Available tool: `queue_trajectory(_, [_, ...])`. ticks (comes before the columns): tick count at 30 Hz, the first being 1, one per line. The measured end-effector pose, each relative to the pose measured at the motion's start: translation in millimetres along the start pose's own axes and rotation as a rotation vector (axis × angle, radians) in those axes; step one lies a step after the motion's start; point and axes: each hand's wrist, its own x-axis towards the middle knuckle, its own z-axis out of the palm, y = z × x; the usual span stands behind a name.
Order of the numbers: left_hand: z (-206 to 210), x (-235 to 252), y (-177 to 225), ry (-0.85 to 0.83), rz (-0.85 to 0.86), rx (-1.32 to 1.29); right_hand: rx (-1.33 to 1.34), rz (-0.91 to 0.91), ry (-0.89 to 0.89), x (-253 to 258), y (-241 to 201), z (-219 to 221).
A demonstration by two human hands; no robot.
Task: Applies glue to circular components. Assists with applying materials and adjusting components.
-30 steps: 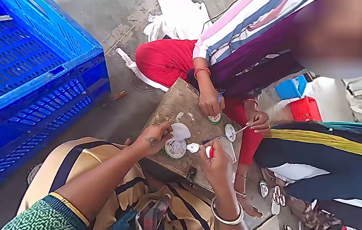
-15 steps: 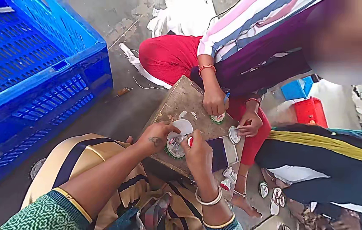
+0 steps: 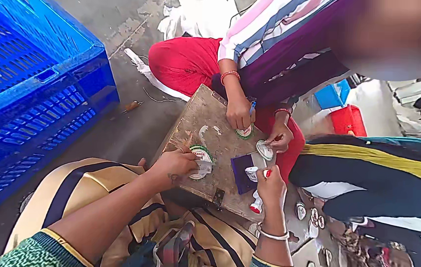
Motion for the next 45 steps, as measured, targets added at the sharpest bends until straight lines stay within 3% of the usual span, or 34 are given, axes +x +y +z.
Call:
queue_trajectory(6, [-4.3, 4.3, 0.5, 0.035, -0.143, -0.135, 0.204, -0.187, 0.159, -11.3, 5.7, -7.5])
queue_trajectory(11, [-12.5, 6.2, 1.7, 0.08, -0.254, -0.284, 0.316, -0.374, 0.167, -36.0, -15.7, -4.4])
queue_trajectory(16, [-15.6, 7.8, 0.3, 0.087, -0.279, -0.329, 0.289, -0.556, 0.151, -48.1, -35.9, 3.3])
queue_trajectory(21, [-23.4, 12.6, 4.4, 0.006, -0.39, -0.326, 0.288, -0.614, 0.121, -53.8, -46.9, 14.3])
queue_trajectory(30, [-16.2, 12.3, 3.5, 0.139, -0.398, -0.32, 0.163, -0.791, 0.217, -63.9, -83.3, 14.9])
queue_trajectory(35, [-11.7, 10.8, 1.1, 0.189, -0.345, -0.282, 0.054, -0.733, 0.121, -69.1, -102.8, 48.5])
queue_trajectory(38, [-15.8, 9.1, 4.2, 0.096, -0.296, -0.291, 0.137, -0.707, 0.107, -63.7, -89.8, 37.5])
queue_trajectory(40, [-15.3, 7.7, -0.5, 0.023, -0.206, -0.219, 0.221, -0.665, 0.198, -55.6, -76.5, 16.4])
queue_trajectory(45, [-5.2, -1.8, -3.0, -0.072, -0.007, -0.053, 0.187, -0.226, 0.337, -20.1, -19.6, -25.3])
